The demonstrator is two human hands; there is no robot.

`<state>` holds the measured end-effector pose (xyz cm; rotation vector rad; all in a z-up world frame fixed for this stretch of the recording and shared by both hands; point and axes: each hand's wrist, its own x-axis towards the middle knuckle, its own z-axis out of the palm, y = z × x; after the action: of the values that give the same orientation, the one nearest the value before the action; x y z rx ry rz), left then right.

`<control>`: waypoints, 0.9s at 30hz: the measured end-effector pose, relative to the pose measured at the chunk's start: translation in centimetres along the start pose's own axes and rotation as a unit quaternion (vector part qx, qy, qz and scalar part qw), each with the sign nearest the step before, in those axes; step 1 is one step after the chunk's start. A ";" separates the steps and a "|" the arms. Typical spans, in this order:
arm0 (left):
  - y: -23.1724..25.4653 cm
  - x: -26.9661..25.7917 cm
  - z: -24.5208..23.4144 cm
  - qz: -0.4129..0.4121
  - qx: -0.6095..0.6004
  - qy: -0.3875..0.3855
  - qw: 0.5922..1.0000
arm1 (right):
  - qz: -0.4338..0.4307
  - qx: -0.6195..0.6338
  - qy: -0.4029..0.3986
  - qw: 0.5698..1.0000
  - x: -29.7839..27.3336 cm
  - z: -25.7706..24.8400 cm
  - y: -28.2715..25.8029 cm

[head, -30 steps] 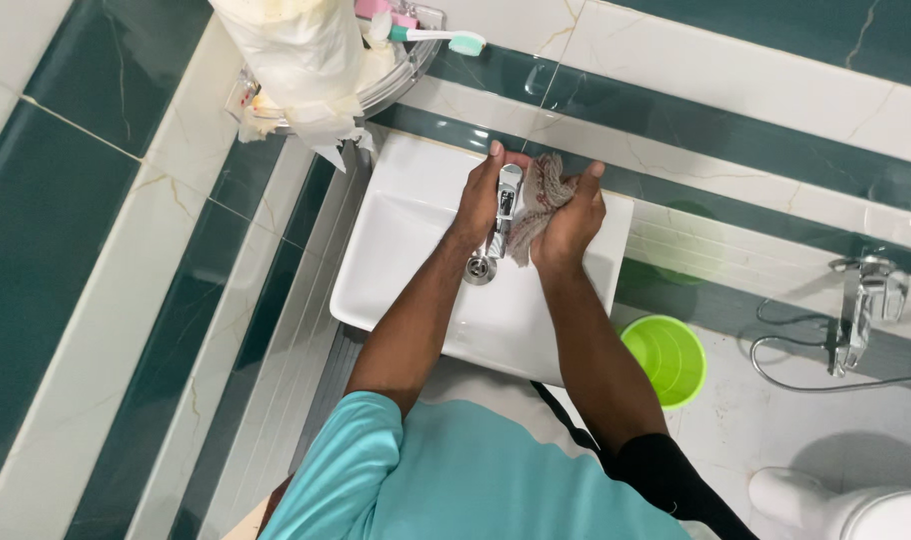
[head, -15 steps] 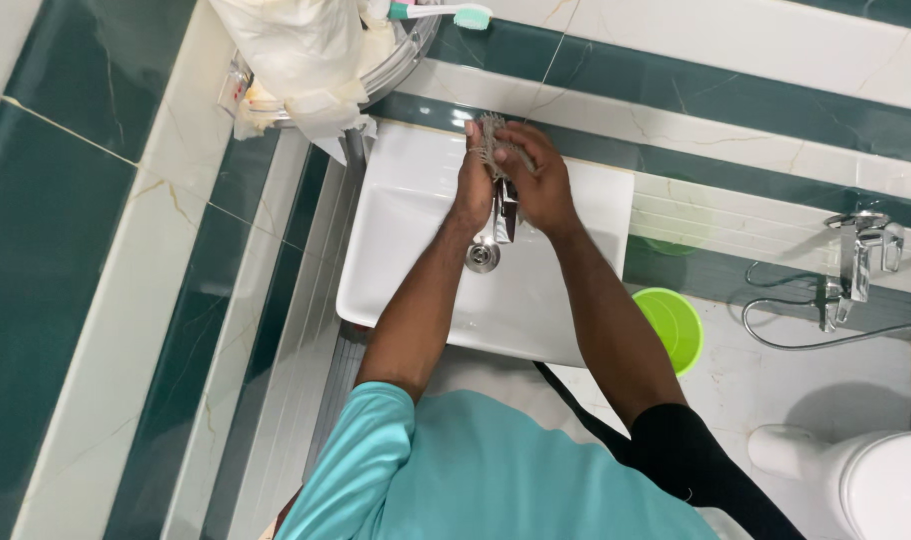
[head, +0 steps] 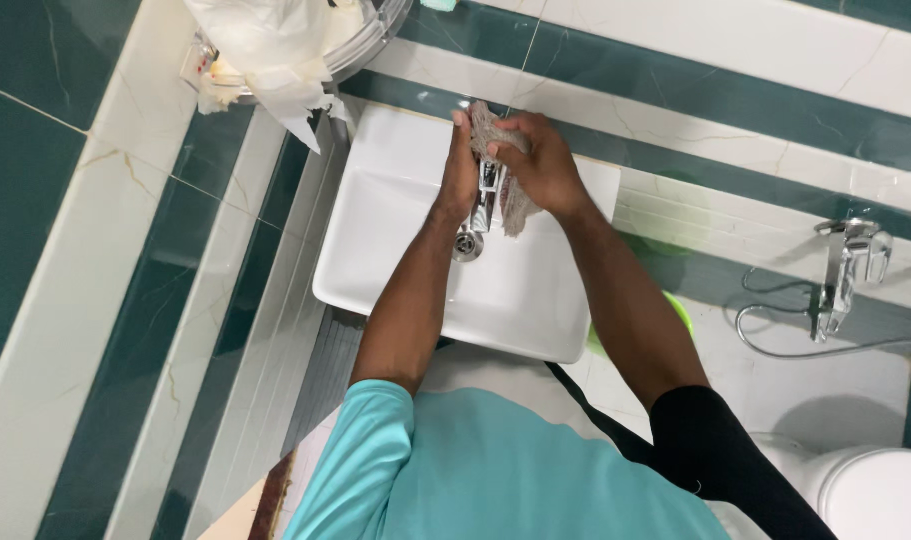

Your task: The person wipes a sink faucet with a cloth, repeatedly scrubbing the neck and handle of the fixture.

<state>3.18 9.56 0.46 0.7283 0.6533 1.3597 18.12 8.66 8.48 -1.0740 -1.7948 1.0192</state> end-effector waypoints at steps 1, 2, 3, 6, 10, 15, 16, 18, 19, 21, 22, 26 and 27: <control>0.2 -0.1 0.2 0.006 0.044 0.019 0.999 | -0.007 0.000 -0.009 1.000 0.2 -0.3 -0.1; 0.4 0.0 0.3 0.011 0.087 0.039 0.995 | -0.024 -0.051 -0.008 0.998 0.4 -0.5 -0.3; 0.3 -0.3 0.3 0.016 0.085 0.048 0.995 | -0.037 -0.100 -0.008 0.994 0.1 -0.7 -0.4; 0.4 -0.7 0.4 -0.036 0.070 0.048 0.996 | 0.074 -0.160 0.017 0.984 1.7 -0.3 -1.1; 0.2 -1.4 0.7 -0.028 0.057 0.074 0.995 | 0.060 -0.207 -0.002 0.976 2.5 0.2 -1.8; 0.8 -1.6 1.2 0.025 0.100 0.071 0.992 | -0.062 -0.191 -0.001 0.980 -0.8 -0.4 -2.2; 1.0 -1.5 1.3 0.000 0.110 0.082 0.991 | -0.066 -0.190 -0.002 0.980 0.3 -0.5 -2.2; 0.7 -1.9 1.5 -0.029 0.121 0.094 0.988 | 0.059 -0.205 -0.016 0.977 2.4 -0.4 -2.1; 0.8 -1.9 1.6 -0.027 0.106 0.087 0.990 | 0.060 -0.199 -0.012 0.978 2.2 -0.3 -2.1; 0.9 -2.0 1.6 -0.031 0.096 0.074 0.992 | 0.016 -0.226 0.004 0.974 1.5 -0.1 -2.2; 1.0 -2.2 1.6 0.006 0.094 0.046 0.995 | 0.020 -0.223 0.011 0.975 0.6 0.2 -2.4; 1.4 -2.5 1.6 -0.022 0.103 0.024 0.994 | -0.012 -0.278 0.043 0.960 -0.7 0.3 -2.8; 1.6 -2.8 1.9 -0.024 0.104 0.019 0.994 | 0.006 -0.278 0.049 0.959 -0.1 0.3 -3.0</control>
<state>3.36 6.72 2.84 0.8484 0.8458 1.2751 17.01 7.53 11.07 -1.4394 -2.0470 0.4552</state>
